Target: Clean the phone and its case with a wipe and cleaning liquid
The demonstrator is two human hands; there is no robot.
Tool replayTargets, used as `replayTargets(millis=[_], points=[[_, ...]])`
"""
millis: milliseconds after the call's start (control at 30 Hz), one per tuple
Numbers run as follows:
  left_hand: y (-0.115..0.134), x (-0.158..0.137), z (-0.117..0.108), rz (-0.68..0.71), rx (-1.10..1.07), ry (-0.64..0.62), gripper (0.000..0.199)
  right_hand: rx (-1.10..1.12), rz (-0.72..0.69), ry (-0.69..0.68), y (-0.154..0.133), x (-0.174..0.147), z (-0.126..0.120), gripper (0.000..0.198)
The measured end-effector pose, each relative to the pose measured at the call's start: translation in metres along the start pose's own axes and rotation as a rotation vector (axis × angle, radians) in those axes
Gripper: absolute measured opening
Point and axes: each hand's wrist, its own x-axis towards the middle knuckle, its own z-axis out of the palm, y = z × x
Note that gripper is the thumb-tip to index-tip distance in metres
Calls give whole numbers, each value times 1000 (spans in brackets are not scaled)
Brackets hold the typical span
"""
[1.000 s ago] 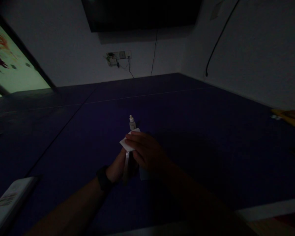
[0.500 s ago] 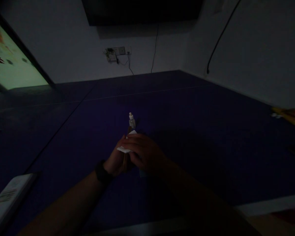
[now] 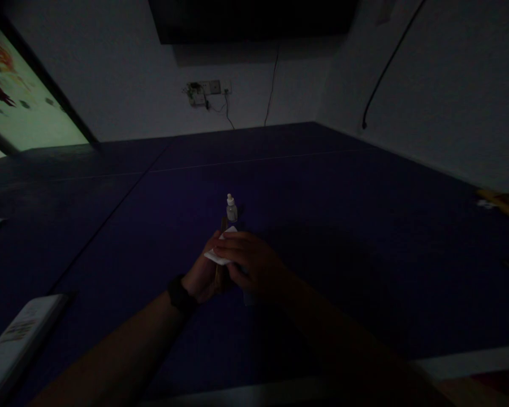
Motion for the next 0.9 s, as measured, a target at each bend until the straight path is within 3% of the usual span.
replayTargets(millis=[167,267,433,567,767,900], points=[[2,-2,-2,-50,5,-54,55,204,-141,-137,-7,0,-5,36],[4,-2,-3,-11,9,-3,53,79,-69,-125,-5,-1,-2,43],[5,-2,-6,-28,30,13,59,-25,-25,-297,5,-4,2,86],[5,-2,-7,-25,-45,-66,60,-74,-86,-251,7,-4,3,75],[5,-4,-7,-2,-76,-32,54,-130,-133,-245,3,2,4,68],[-1,-2,-7,30,104,-77,58,-76,-88,-114,3,1,2,71]])
